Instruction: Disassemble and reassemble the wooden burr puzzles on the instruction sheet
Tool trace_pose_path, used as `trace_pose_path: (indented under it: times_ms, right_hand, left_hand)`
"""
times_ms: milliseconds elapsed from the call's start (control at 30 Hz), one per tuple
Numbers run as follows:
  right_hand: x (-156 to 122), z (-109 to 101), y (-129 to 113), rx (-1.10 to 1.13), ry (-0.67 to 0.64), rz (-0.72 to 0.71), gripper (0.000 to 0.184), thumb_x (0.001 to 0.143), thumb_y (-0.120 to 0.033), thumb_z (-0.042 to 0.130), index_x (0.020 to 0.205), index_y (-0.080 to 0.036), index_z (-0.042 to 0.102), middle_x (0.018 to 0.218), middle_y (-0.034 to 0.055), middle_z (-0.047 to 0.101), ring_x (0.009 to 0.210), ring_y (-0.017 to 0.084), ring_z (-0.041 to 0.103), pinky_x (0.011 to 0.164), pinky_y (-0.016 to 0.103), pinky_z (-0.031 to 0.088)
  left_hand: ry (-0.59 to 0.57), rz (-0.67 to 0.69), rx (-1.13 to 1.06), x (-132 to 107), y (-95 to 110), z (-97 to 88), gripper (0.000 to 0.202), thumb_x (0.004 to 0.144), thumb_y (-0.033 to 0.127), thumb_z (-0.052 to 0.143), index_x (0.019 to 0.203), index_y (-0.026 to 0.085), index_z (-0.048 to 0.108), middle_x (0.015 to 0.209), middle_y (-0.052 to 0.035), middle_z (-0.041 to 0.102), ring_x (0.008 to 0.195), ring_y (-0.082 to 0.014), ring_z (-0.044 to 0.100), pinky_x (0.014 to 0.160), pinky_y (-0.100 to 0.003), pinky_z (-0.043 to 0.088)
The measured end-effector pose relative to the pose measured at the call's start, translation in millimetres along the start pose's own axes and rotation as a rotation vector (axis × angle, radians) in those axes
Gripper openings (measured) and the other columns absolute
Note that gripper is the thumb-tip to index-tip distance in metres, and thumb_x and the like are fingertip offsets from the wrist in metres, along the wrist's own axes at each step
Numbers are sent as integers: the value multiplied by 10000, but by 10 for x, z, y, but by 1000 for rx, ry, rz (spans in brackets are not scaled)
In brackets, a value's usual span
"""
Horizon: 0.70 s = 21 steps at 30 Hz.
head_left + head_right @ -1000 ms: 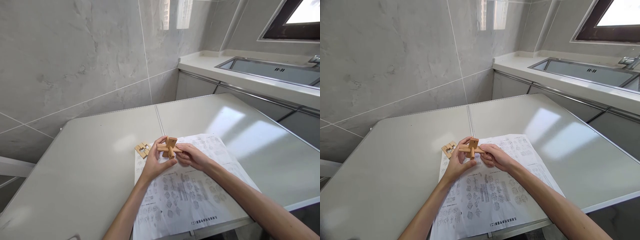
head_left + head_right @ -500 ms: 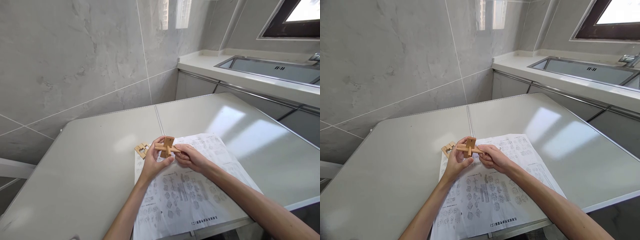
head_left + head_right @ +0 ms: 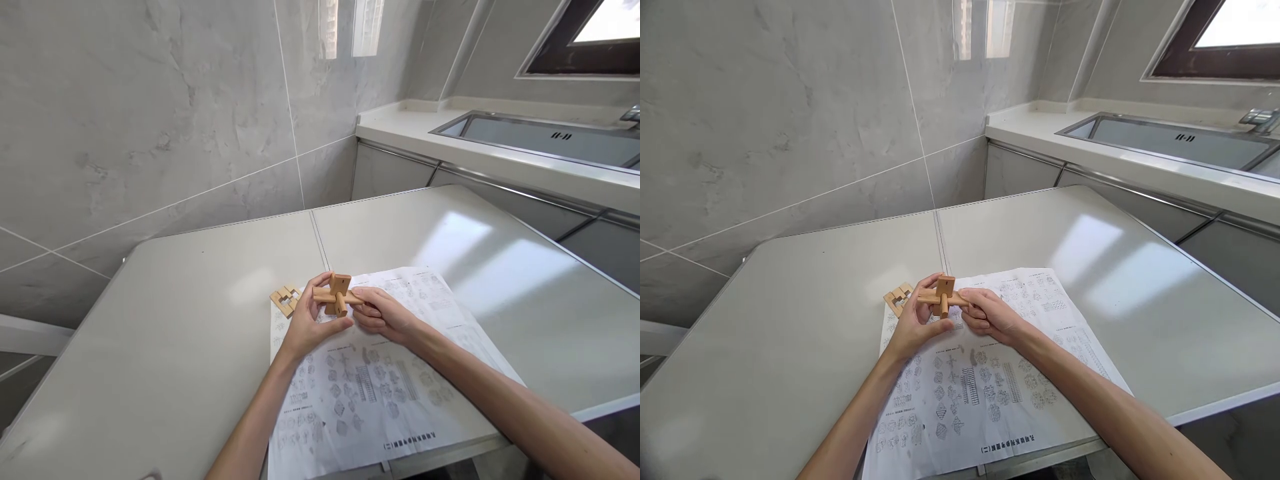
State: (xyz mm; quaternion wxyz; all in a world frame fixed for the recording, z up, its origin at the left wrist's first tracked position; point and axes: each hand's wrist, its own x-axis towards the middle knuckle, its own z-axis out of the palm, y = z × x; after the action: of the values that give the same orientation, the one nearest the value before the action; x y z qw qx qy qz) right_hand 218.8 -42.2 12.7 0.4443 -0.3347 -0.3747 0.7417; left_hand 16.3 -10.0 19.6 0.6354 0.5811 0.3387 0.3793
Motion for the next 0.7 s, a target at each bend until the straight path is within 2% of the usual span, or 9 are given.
trace_pose_path:
  times_ms: [300, 367, 433, 533, 600, 700]
  right_hand:
    - [13, 7, 38, -37, 19, -11, 576, 1020, -514, 615, 578, -240, 368, 435, -103, 268, 404, 73, 163, 427, 254, 152]
    - [14, 12, 31, -52, 6, 1, 556, 1021, -508, 602, 582, -244, 387, 431, -102, 278, 391, 78, 173, 417, 254, 165]
    - [9, 22, 22, -77, -6, 1, 557, 1026, -517, 583, 572, -246, 409, 423, -92, 305, 373, 85, 207, 408, 261, 193]
    - [-18, 48, 5, -120, 22, -57, 578, 1031, -556, 582, 568, -235, 455, 439, -71, 367, 385, 98, 290, 431, 271, 249]
    - [-48, 72, -11, -161, 69, -124, 546, 1027, -574, 605, 621, -228, 489, 484, -70, 405, 424, 103, 326, 461, 266, 271]
    - [-89, 100, -33, -330, 138, -237, 500, 1048, -580, 577, 697, -234, 492, 538, -68, 454, 474, 114, 372, 518, 270, 323]
  left_hand:
    - [57, 41, -30, -6, -8, 8, 891, 683, 464, 981, 1443, 230, 579, 1489, -163, 617, 1394, -342, 591, 1193, -486, 460]
    - [36, 27, -63, -7, -7, 13, 858, 710, 493, 963, 1435, 227, 589, 1474, -167, 635, 1368, -334, 614, 1168, -477, 483]
    - [8, 17, -86, -8, -5, 16, 797, 746, 567, 923, 1395, 216, 623, 1436, -174, 665, 1287, -332, 663, 1072, -458, 543]
    - [-23, 29, -85, -11, -7, 8, 711, 819, 721, 787, 1285, 192, 702, 1348, -177, 715, 1095, -327, 725, 928, -452, 584]
    - [-36, 37, -65, -18, -12, -1, 683, 889, 790, 646, 1201, 191, 752, 1299, -161, 740, 1067, -330, 722, 949, -469, 572]
    - [-73, 18, -27, -33, -8, 2, 709, 964, 808, 485, 1137, 185, 778, 1245, -143, 757, 1136, -341, 700, 1015, -462, 542]
